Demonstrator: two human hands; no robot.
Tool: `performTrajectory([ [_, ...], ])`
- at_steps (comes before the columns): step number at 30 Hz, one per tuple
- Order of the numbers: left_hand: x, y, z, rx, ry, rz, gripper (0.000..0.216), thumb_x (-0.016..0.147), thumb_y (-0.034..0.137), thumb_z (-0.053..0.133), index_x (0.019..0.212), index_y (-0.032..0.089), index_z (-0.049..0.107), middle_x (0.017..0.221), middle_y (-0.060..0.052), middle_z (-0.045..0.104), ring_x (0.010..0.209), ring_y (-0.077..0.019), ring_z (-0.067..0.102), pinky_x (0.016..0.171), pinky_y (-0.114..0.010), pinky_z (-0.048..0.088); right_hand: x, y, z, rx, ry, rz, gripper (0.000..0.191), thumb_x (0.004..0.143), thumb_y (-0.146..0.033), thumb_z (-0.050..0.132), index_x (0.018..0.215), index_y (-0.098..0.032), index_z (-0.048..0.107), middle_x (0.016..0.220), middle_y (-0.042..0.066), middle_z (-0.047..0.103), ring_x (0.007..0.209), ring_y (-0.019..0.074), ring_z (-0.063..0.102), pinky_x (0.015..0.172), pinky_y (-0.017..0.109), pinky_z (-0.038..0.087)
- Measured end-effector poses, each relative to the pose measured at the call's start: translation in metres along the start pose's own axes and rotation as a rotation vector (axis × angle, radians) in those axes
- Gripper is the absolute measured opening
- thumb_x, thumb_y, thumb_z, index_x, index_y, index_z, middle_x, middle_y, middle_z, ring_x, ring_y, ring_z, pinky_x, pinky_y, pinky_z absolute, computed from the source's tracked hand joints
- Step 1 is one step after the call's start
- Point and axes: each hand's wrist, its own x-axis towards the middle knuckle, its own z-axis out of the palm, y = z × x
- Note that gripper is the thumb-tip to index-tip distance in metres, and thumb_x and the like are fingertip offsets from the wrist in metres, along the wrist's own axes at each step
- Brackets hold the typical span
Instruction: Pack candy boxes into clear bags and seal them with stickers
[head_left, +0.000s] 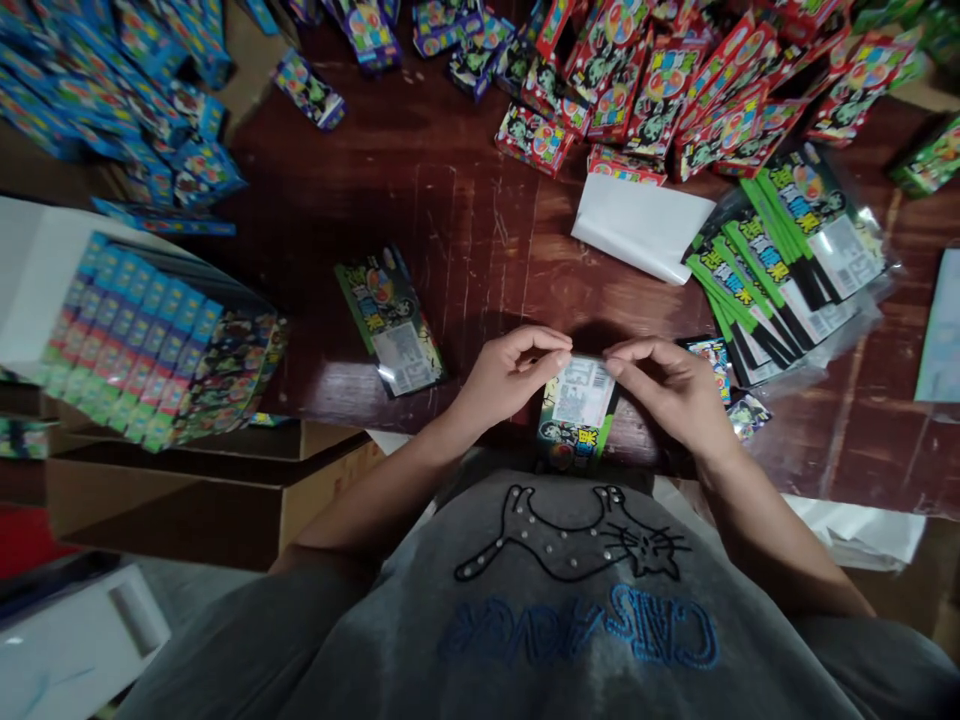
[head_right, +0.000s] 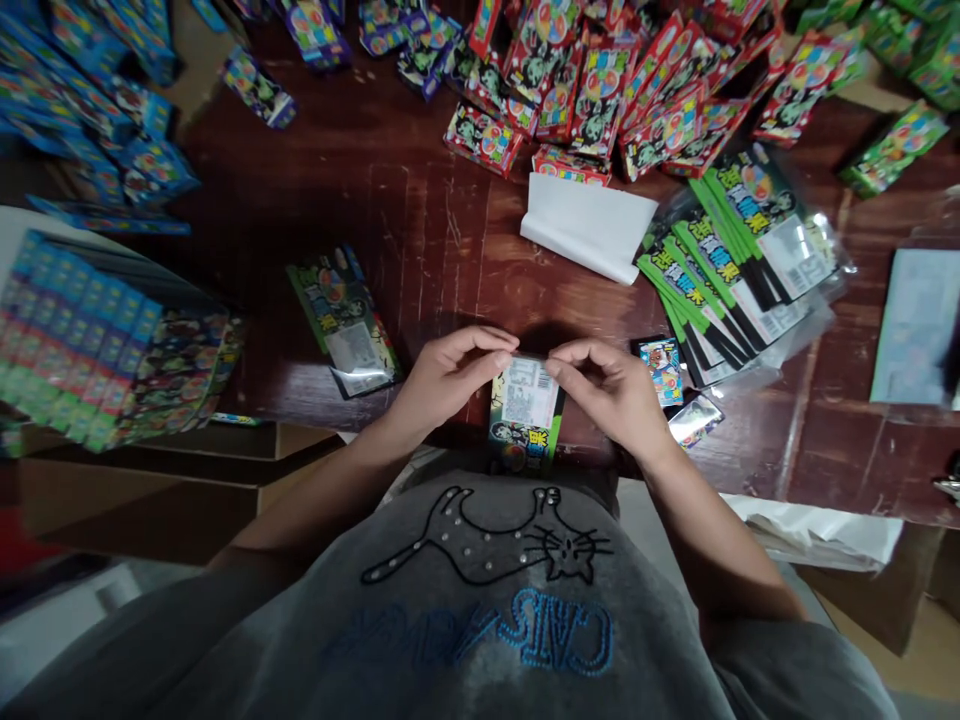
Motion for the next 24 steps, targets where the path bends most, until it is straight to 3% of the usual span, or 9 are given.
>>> performTrajectory([
  [3, 0.009, 0.010, -0.001, 0.046, 0.034, -0.020, 0.012, 0.092, 0.031, 0.075, 0.094, 0.019, 0.077, 0.096, -0.003, 0.080, 0.085, -0.0149, 0.072, 0.077, -0.027, 0.058, 0.006, -0.002, 0.002, 0.069, 0.040, 0.103, 0.028, 0.086, -0.050, 0.086, 0.090, -0.023, 0.078, 0.088, 0.002, 0.081, 0.078, 0.0178, 0.073, 0.075, 0.034, 0.063],
  [7, 0.017, 0.013, -0.006, 0.089, -0.057, -0.013, 0.015, 0.093, 0.033, 0.074, 0.091, 0.018, 0.078, 0.089, -0.003, 0.079, 0.079, -0.0136, 0.070, 0.070, -0.026, 0.054, 0.007, -0.002, -0.005, 0.066, -0.020, 0.126, 0.026, 0.088, -0.051, 0.084, 0.089, -0.025, 0.081, 0.090, 0.001, 0.083, 0.080, 0.0181, 0.075, 0.082, 0.035, 0.063],
  [10, 0.017, 0.006, -0.013, 0.068, -0.169, 0.028, 0.023, 0.092, 0.041, 0.078, 0.100, 0.020, 0.079, 0.098, -0.005, 0.081, 0.086, -0.0160, 0.074, 0.077, -0.029, 0.058, 0.005, -0.003, -0.016, 0.029, -0.125, 0.051, 0.026, 0.093, -0.052, 0.080, 0.090, -0.027, 0.082, 0.102, 0.002, 0.085, 0.093, 0.0217, 0.080, 0.091, 0.041, 0.065],
  [13, 0.018, -0.003, -0.016, 0.147, -0.166, 0.134, 0.020, 0.094, 0.038, 0.078, 0.104, 0.021, 0.077, 0.103, -0.005, 0.081, 0.092, -0.0170, 0.075, 0.086, -0.032, 0.059, 0.013, -0.005, -0.028, -0.112, -0.203, -0.140, 0.025, 0.100, -0.049, 0.072, 0.094, -0.027, 0.083, 0.116, 0.005, 0.084, 0.112, 0.0252, 0.079, 0.100, 0.045, 0.064],
  [16, 0.025, -0.009, -0.017, 0.370, -0.168, 0.227, 0.011, 0.100, 0.031, 0.072, 0.103, 0.021, 0.076, 0.104, -0.005, 0.079, 0.097, -0.0186, 0.072, 0.092, -0.036, 0.057, 0.045, -0.007, -0.043, -0.443, -0.082, -0.359, 0.033, 0.102, -0.050, 0.067, 0.118, -0.025, 0.080, 0.136, 0.012, 0.075, 0.131, 0.0319, 0.069, 0.114, 0.055, 0.055],
  [19, 0.034, -0.013, -0.017, 0.626, -0.130, 0.316, 0.007, 0.098, 0.025, 0.075, 0.103, 0.020, 0.075, 0.112, -0.006, 0.075, 0.108, -0.0229, 0.067, 0.101, -0.043, 0.053, 0.096, -0.006, -0.063, -0.728, 0.054, -0.452, 0.049, 0.103, -0.054, 0.062, 0.137, -0.020, 0.071, 0.145, 0.017, 0.067, 0.139, 0.0387, 0.060, 0.119, 0.063, 0.045],
  [21, 0.037, -0.015, -0.018, 0.722, -0.126, 0.329, 0.008, 0.097, 0.024, 0.076, 0.103, 0.018, 0.075, 0.114, -0.007, 0.073, 0.109, -0.0245, 0.065, 0.103, -0.045, 0.052, 0.129, -0.005, -0.076, -0.848, 0.076, -0.447, 0.049, 0.105, -0.051, 0.058, 0.138, -0.016, 0.070, 0.143, 0.019, 0.068, 0.136, 0.0392, 0.059, 0.118, 0.061, 0.043],
  [24, 0.037, -0.010, -0.019, 0.720, -0.142, 0.298, 0.006, 0.096, 0.023, 0.077, 0.101, 0.019, 0.076, 0.115, -0.007, 0.073, 0.111, -0.0245, 0.065, 0.106, -0.045, 0.051, 0.154, -0.007, -0.085, -0.978, 0.036, -0.365, 0.035, 0.104, -0.042, 0.061, 0.121, -0.016, 0.075, 0.123, 0.017, 0.075, 0.116, 0.0336, 0.065, 0.107, 0.053, 0.048],
])
